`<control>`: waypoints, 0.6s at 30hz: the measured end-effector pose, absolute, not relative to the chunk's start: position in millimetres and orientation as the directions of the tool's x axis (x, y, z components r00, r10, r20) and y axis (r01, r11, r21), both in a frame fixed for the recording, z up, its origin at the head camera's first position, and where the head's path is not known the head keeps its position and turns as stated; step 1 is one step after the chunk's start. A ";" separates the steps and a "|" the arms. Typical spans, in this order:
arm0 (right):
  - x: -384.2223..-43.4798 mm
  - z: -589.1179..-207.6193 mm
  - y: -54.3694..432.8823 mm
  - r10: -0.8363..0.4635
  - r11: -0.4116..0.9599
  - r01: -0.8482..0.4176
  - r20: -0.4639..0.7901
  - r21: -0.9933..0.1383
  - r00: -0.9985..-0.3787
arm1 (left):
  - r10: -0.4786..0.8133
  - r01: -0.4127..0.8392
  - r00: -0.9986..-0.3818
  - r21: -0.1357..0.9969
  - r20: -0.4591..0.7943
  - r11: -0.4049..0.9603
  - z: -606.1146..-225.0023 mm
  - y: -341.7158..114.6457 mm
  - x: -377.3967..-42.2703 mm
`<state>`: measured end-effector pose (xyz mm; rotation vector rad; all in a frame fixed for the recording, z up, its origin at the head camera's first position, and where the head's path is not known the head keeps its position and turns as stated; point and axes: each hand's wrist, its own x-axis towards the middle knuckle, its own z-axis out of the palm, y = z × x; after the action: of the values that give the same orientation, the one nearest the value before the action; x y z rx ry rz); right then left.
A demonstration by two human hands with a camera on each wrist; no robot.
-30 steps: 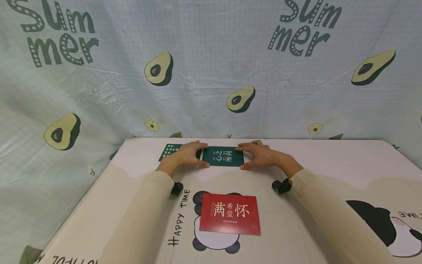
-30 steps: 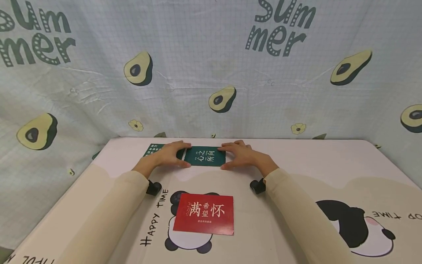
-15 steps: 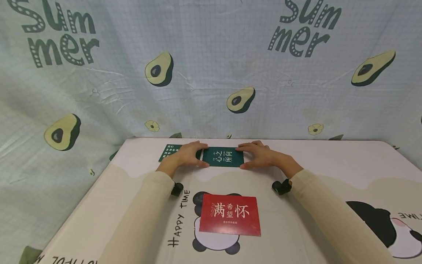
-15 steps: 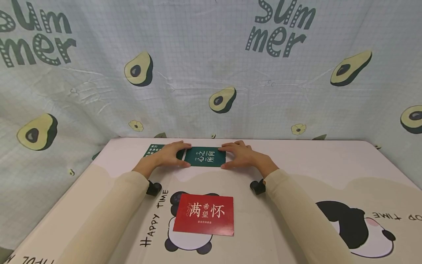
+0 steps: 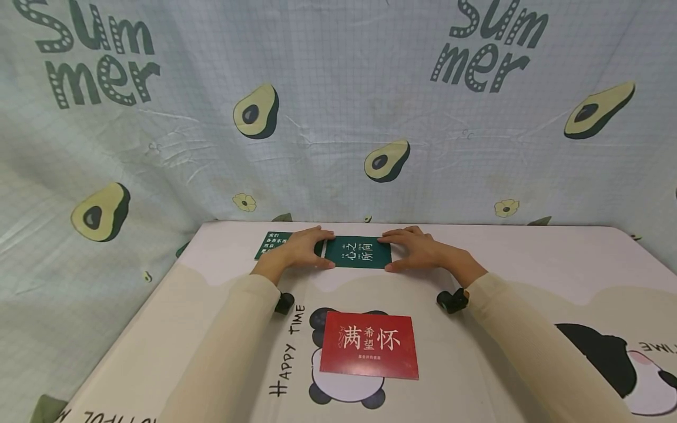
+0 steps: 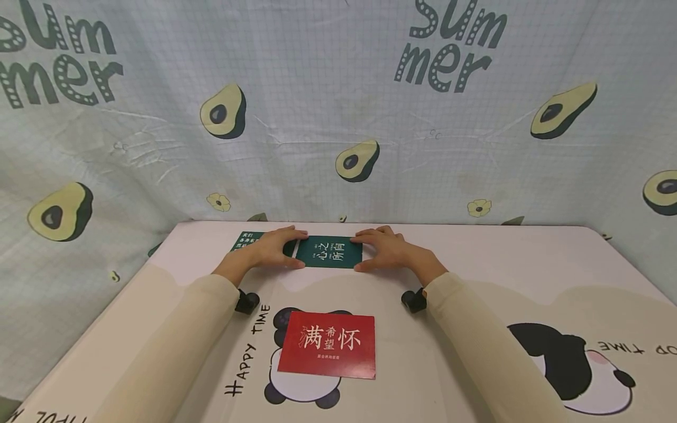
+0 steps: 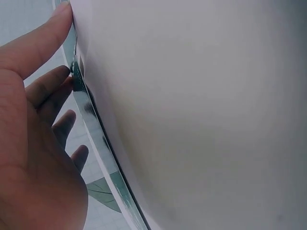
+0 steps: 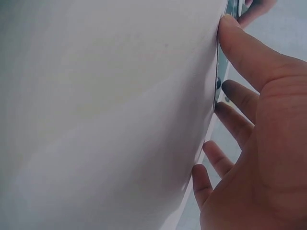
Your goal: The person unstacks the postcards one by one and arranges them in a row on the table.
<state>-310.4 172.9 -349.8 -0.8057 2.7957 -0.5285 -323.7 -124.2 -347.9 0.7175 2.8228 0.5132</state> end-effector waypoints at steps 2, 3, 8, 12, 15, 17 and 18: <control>-310.1 -349.4 172.8 -0.544 0.789 -0.478 -0.077 -0.385 -0.836 | 0.487 0.422 -0.868 0.372 -0.099 0.827 -347.2 -123.8 -323.1; -309.9 -349.2 172.7 -0.545 0.789 -0.479 -0.077 -0.385 -0.835 | 0.487 0.422 -0.868 0.369 -0.100 0.828 -346.8 -123.7 -322.7; -309.1 -347.7 172.3 -0.549 0.785 -0.483 -0.075 -0.388 -0.832 | 0.484 0.418 -0.868 0.366 -0.108 0.832 -346.2 -123.1 -322.1; -309.1 -347.5 172.3 -0.553 0.782 -0.488 -0.072 -0.387 -0.830 | 0.485 0.418 -0.867 0.367 -0.111 0.831 -345.5 -122.8 -321.7; -309.3 -347.8 172.3 -0.556 0.780 -0.492 -0.069 -0.386 -0.828 | 0.486 0.418 -0.867 0.365 -0.113 0.832 -345.2 -122.9 -321.7; -309.2 -348.0 172.5 -0.558 0.780 -0.494 -0.068 -0.384 -0.827 | 0.485 0.418 -0.867 0.365 -0.115 0.832 -345.6 -122.6 -321.9; -309.1 -348.1 172.7 -0.558 0.780 -0.495 -0.069 -0.384 -0.827 | 0.485 0.417 -0.867 0.365 -0.115 0.832 -345.7 -122.6 -322.0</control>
<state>-309.1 172.7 -348.1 -0.8338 2.7931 -0.5283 -322.0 -122.6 -345.7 0.6999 2.8101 0.4913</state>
